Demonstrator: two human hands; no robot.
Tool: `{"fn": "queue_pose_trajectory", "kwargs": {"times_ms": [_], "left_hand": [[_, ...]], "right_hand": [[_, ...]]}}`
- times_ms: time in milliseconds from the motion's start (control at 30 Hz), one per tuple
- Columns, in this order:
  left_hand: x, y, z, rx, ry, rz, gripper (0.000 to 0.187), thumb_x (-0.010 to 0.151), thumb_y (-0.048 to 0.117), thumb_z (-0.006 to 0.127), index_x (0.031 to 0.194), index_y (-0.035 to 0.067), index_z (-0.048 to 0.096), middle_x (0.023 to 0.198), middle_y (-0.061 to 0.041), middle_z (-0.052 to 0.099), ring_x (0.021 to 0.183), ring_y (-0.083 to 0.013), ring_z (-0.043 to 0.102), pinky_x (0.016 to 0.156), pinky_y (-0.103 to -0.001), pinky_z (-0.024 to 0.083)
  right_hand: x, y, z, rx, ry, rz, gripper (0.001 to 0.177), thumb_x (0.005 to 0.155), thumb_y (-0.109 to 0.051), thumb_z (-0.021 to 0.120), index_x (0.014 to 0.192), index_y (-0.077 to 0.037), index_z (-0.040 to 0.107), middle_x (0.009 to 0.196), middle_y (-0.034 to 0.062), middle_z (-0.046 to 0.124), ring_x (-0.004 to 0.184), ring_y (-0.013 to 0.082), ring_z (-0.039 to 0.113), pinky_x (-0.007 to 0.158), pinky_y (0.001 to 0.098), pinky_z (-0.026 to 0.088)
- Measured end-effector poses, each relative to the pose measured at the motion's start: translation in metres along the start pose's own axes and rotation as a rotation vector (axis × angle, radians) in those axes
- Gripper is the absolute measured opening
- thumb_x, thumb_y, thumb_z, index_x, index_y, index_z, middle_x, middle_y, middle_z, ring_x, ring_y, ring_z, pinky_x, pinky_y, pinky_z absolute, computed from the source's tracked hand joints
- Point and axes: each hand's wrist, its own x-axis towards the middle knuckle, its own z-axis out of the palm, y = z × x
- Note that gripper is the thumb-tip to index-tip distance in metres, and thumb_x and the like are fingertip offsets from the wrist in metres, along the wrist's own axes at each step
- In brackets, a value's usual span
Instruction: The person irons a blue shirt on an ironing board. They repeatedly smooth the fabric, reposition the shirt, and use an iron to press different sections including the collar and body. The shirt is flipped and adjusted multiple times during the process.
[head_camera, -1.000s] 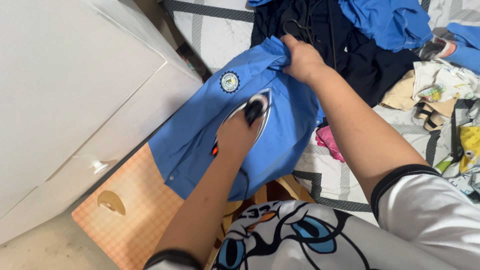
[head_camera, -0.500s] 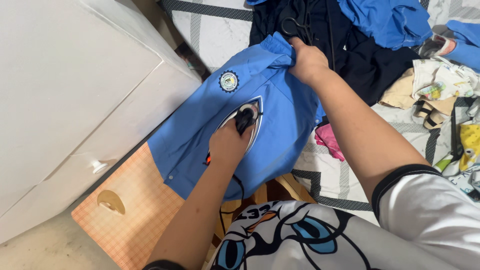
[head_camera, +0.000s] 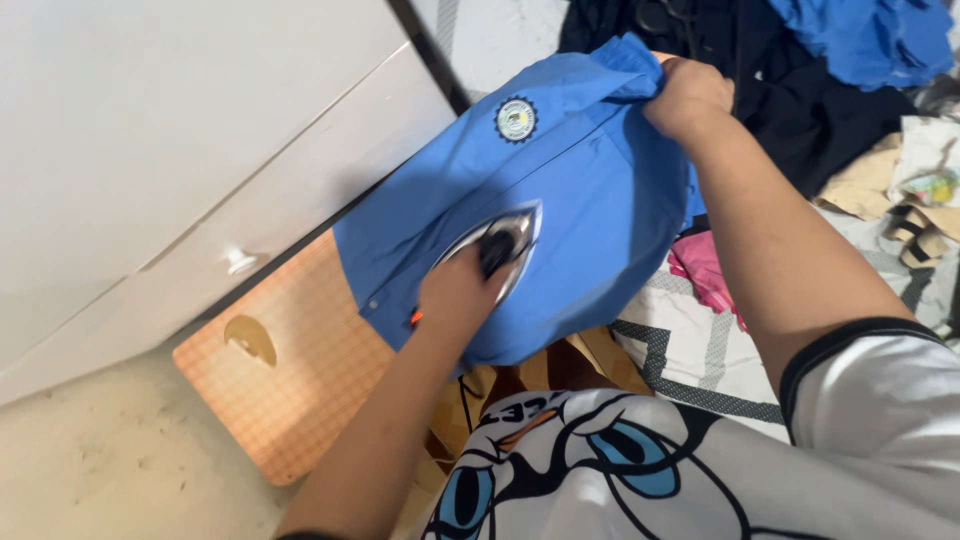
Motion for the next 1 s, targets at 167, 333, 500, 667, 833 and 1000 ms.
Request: {"fn": "queue_pose_trajectory", "kwargs": {"times_ms": [167,333,500,667,833,1000], "left_hand": [[-0.057,-0.055,-0.024,-0.006,0.087,0.001,0.048,0.081,0.047,0.077,0.097,0.002,0.071,0.073,-0.019,0.073,0.063,-0.0370,0.072,0.059,-0.046,0.058],[-0.046,-0.044,-0.015,0.005,0.104,0.089,0.045,0.083,0.048,0.077,0.087,0.004,0.071,0.069,-0.017,0.072,0.061,-0.0340,0.071,0.060,-0.042,0.058],[0.006,0.002,0.006,0.084,0.074,0.202,0.053,0.084,0.055,0.073,0.091,0.003,0.071,0.073,-0.017,0.073,0.061,-0.0353,0.071,0.058,-0.045,0.057],[0.054,0.056,0.027,0.010,0.088,0.280,0.055,0.088,0.057,0.072,0.088,0.002,0.070,0.076,-0.017,0.073,0.070,-0.0369,0.073,0.065,-0.046,0.058],[0.078,0.104,0.031,-0.074,0.089,0.295,0.047,0.083,0.051,0.075,0.089,0.005,0.073,0.081,-0.017,0.074,0.077,-0.0369,0.073,0.071,-0.046,0.058],[0.060,0.093,0.013,-0.061,0.015,0.221,0.044,0.082,0.049,0.076,0.092,0.006,0.074,0.084,-0.018,0.075,0.081,-0.0367,0.073,0.074,-0.048,0.057]], "right_hand": [[-0.018,-0.013,-0.015,0.260,-0.025,0.032,0.057,0.074,-0.040,0.089,0.121,-0.013,0.071,0.117,0.0124,0.072,0.111,0.0321,0.067,0.095,0.0421,0.050],[-0.012,-0.015,-0.003,0.259,-0.069,0.010,0.045,0.082,-0.040,0.082,0.122,-0.019,0.074,0.113,0.0071,0.075,0.107,0.0266,0.069,0.096,0.0418,0.050],[0.004,0.003,0.021,0.245,-0.057,-0.039,0.041,0.087,-0.041,0.081,0.119,-0.015,0.076,0.111,0.0105,0.076,0.106,0.0287,0.070,0.095,0.0423,0.051],[0.016,0.008,0.024,0.277,-0.163,-0.018,0.045,0.086,-0.042,0.081,0.120,-0.013,0.074,0.113,0.0118,0.075,0.107,0.0282,0.071,0.096,0.0403,0.052],[0.016,0.004,0.014,0.190,-0.190,-0.045,0.049,0.084,-0.042,0.084,0.124,-0.017,0.073,0.116,0.0083,0.074,0.110,0.0266,0.068,0.097,0.0404,0.049],[0.003,-0.003,0.000,0.356,-0.111,-0.246,0.058,0.079,-0.026,0.084,0.134,-0.029,0.069,0.118,0.0039,0.075,0.109,0.0235,0.070,0.094,0.0361,0.052]]}}
